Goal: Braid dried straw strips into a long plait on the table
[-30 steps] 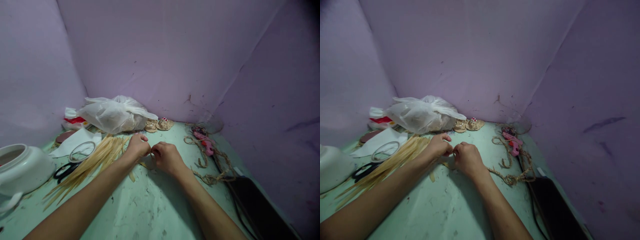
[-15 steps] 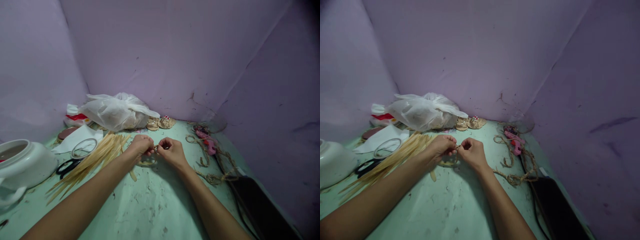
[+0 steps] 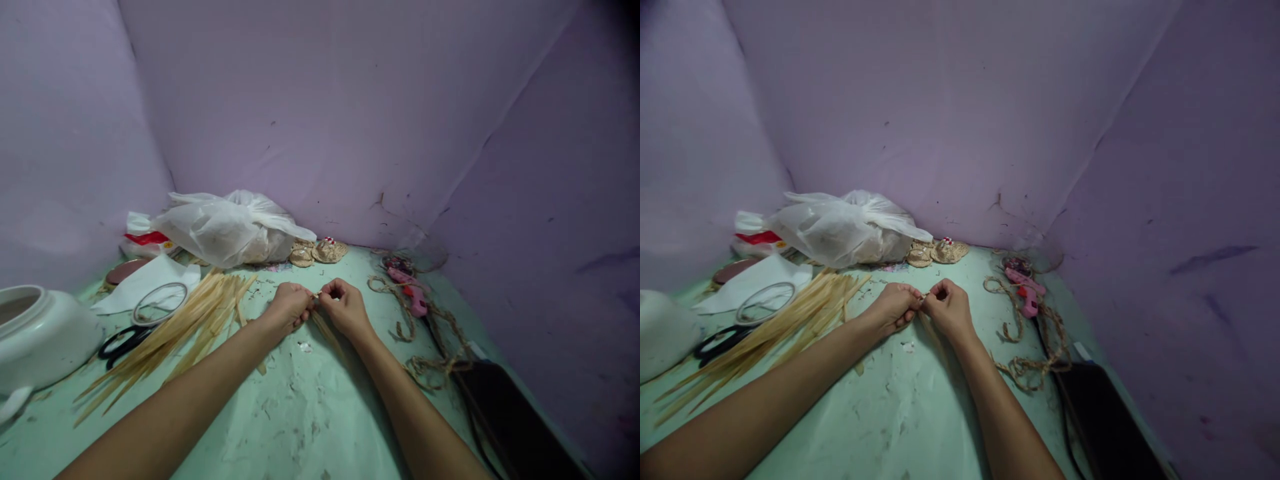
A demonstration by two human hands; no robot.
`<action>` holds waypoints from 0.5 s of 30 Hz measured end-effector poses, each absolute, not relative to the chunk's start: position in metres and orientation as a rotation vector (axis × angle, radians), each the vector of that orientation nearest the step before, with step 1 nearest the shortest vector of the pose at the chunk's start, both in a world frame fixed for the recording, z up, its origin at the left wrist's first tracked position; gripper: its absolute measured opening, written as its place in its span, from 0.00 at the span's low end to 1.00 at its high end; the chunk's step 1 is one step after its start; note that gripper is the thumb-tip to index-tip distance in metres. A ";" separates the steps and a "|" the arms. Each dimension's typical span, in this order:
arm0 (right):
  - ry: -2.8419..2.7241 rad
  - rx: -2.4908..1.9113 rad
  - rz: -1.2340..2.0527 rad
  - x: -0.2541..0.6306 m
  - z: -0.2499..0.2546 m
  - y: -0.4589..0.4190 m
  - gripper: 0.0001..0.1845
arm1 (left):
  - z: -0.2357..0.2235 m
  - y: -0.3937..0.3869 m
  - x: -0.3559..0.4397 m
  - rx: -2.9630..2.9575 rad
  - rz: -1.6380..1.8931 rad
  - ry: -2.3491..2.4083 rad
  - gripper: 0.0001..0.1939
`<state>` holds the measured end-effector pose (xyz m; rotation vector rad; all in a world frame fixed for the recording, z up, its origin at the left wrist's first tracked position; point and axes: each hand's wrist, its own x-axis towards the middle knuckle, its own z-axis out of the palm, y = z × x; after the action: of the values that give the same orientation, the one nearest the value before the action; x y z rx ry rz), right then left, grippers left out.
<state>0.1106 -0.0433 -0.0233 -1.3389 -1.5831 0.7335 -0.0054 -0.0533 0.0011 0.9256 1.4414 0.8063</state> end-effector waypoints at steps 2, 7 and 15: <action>-1.579 -1.378 0.722 0.114 -0.024 -0.040 0.02 | 0.000 -0.051 0.000 0.895 0.852 1.416 0.16; -1.633 -1.419 0.682 0.123 -0.030 -0.029 0.04 | -0.007 -0.042 0.006 0.964 0.856 1.317 0.07; -1.642 -1.498 0.577 0.126 -0.035 0.011 0.09 | -0.013 -0.002 0.016 1.008 0.906 1.538 0.04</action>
<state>0.1263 0.0115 -0.0348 -1.4982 -1.6417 0.5775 0.0165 -0.0022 -0.0128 1.0080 1.5381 0.9056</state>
